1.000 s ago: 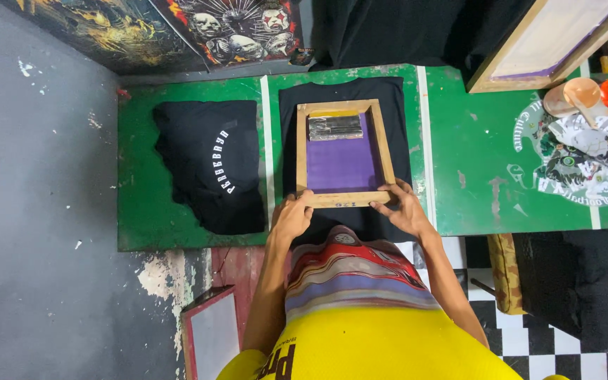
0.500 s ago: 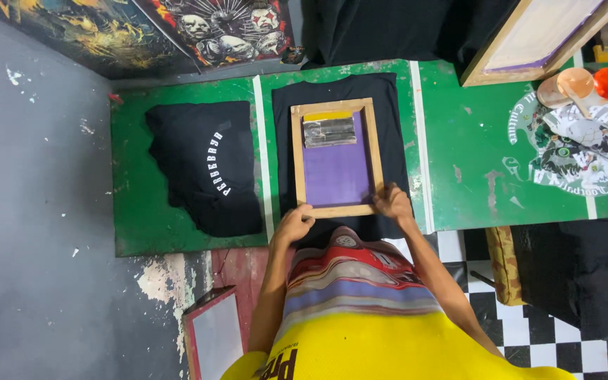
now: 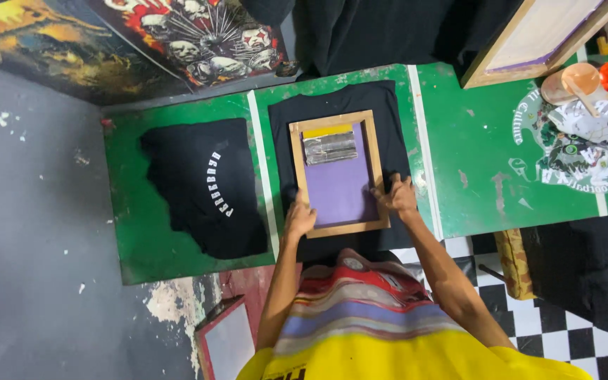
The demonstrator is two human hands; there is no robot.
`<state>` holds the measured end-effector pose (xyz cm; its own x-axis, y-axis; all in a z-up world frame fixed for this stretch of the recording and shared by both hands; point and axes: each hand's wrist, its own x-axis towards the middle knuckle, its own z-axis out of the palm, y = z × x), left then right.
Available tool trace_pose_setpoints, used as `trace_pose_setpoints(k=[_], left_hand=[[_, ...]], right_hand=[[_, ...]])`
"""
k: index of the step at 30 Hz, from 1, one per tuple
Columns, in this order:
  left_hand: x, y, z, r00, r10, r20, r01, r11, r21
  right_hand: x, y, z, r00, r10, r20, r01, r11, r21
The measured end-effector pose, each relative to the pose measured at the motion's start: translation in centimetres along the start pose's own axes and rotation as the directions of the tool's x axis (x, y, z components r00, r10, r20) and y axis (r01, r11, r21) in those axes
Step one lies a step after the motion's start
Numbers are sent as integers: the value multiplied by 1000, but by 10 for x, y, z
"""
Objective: The person screens a design onto a black t-shirt using a squeegee and an ink frame.
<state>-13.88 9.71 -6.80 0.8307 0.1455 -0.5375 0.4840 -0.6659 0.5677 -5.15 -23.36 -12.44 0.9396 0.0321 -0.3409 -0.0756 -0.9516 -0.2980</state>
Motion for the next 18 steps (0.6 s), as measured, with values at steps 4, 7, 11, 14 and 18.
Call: trace_pose_setpoints(k=[4,7,11,14,18], left_hand=[[71,-5,-2,988,-17,-152,2,995,-100],[90,15,-21,981,-111,-159,97,991,-91],[96,14,-21,983,-119,-138,114,993,-44],[112,1,-6,971,-50,-235,56,998,19],[95,14,-9,961,9,-275,26,992,125]], right_hand=[[23,-43,-50,995,79,65,-81,996,33],[57,-19,-3,980,120,160,-119,993,-17],[52,-25,-4,987,97,131,-100,995,12],[53,-9,18,980,-190,57,198,963,-184],[40,-8,2,985,46,167,-54,997,49]])
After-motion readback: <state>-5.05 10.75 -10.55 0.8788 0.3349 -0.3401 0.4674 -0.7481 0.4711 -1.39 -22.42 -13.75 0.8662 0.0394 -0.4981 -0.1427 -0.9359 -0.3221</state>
